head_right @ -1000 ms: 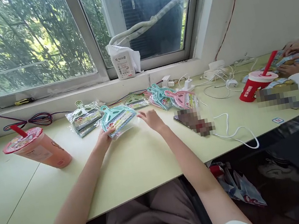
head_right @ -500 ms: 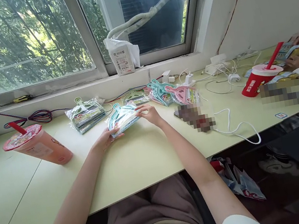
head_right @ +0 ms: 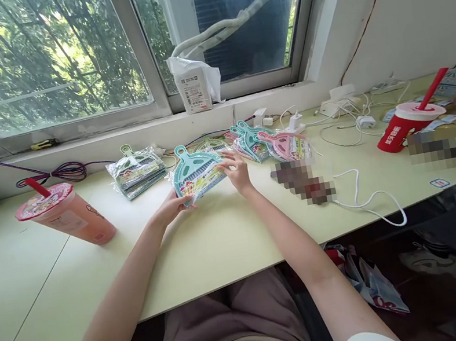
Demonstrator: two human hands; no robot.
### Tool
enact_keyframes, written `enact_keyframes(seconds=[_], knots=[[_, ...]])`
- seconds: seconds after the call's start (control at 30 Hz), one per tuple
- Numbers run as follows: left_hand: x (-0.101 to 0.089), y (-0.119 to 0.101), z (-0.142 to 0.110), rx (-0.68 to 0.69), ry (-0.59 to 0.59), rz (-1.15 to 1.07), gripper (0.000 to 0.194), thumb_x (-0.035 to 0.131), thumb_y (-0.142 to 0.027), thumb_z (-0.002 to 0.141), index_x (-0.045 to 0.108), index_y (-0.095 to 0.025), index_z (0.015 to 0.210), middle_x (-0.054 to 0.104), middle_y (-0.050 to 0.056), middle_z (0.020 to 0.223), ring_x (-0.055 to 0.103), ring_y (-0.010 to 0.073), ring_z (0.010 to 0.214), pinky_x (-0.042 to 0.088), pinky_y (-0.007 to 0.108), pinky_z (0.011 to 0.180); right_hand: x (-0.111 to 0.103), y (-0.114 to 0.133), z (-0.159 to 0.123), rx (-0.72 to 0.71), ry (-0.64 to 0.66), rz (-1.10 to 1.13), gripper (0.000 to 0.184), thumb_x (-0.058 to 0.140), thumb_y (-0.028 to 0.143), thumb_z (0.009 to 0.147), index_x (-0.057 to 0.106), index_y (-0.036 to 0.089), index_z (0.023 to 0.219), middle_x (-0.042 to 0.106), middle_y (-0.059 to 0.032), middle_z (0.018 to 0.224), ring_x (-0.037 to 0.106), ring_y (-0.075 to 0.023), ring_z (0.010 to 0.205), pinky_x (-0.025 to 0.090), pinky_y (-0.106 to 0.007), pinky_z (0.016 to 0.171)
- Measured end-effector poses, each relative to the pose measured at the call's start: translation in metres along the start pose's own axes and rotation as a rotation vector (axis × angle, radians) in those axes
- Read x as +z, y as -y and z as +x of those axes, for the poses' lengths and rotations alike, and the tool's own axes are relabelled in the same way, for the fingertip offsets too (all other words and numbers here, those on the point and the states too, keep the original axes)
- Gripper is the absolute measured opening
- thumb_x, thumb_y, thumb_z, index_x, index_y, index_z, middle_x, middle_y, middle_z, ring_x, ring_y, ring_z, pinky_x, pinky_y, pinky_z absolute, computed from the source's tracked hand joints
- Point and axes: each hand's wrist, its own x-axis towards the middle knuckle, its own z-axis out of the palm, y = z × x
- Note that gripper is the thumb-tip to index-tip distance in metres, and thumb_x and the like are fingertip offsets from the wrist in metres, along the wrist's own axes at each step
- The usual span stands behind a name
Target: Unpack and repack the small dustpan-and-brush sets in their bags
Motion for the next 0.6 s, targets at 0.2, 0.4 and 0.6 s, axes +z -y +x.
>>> enact_keyframes(seconds=[0.2, 0.4, 0.6], knots=[[-0.003, -0.004, -0.005, -0.012, -0.013, 0.005, 0.066, 0.081, -0.026, 0.063, 0.051, -0.018, 0.121, 0.07, 0.01, 0.096, 0.067, 0.016, 0.062, 0.054, 0.025, 0.052, 0.002, -0.007, -0.001, 0.511, 0.249, 0.307, 0.052, 0.074, 0.029, 0.073, 0.062, 0.021, 0.123, 0.071, -0.0076, 0.106, 0.066, -0.0223, 0.098, 0.057, -0.038, 0.084], [0.008, -0.007, -0.006, 0.018, -0.024, 0.046, 0.075, 0.075, -0.037, 0.072, 0.04, -0.02, 0.136, 0.068, 0.013, 0.105, 0.067, 0.0146, 0.059, 0.05, 0.021, 0.047, 0.002, -0.014, 0.005, 0.759, 0.229, 0.498, 0.017, 0.077, 0.021, 0.068, 0.068, 0.014, 0.079, 0.071, -0.0065, 0.074, 0.068, -0.0196, 0.072, 0.061, -0.034, 0.07], [0.022, -0.004, -0.003, 0.245, -0.135, 0.091, 0.129, 0.085, -0.028, 0.058, -0.004, -0.038, 0.151, 0.052, 0.014, 0.134, 0.067, 0.022, 0.095, 0.057, 0.027, 0.067, 0.0, -0.017, 0.009, 0.761, 0.016, 0.474, 0.018, 0.077, 0.022, 0.067, 0.064, 0.016, 0.077, 0.067, -0.0032, 0.07, 0.067, -0.0186, 0.072, 0.06, -0.034, 0.07]])
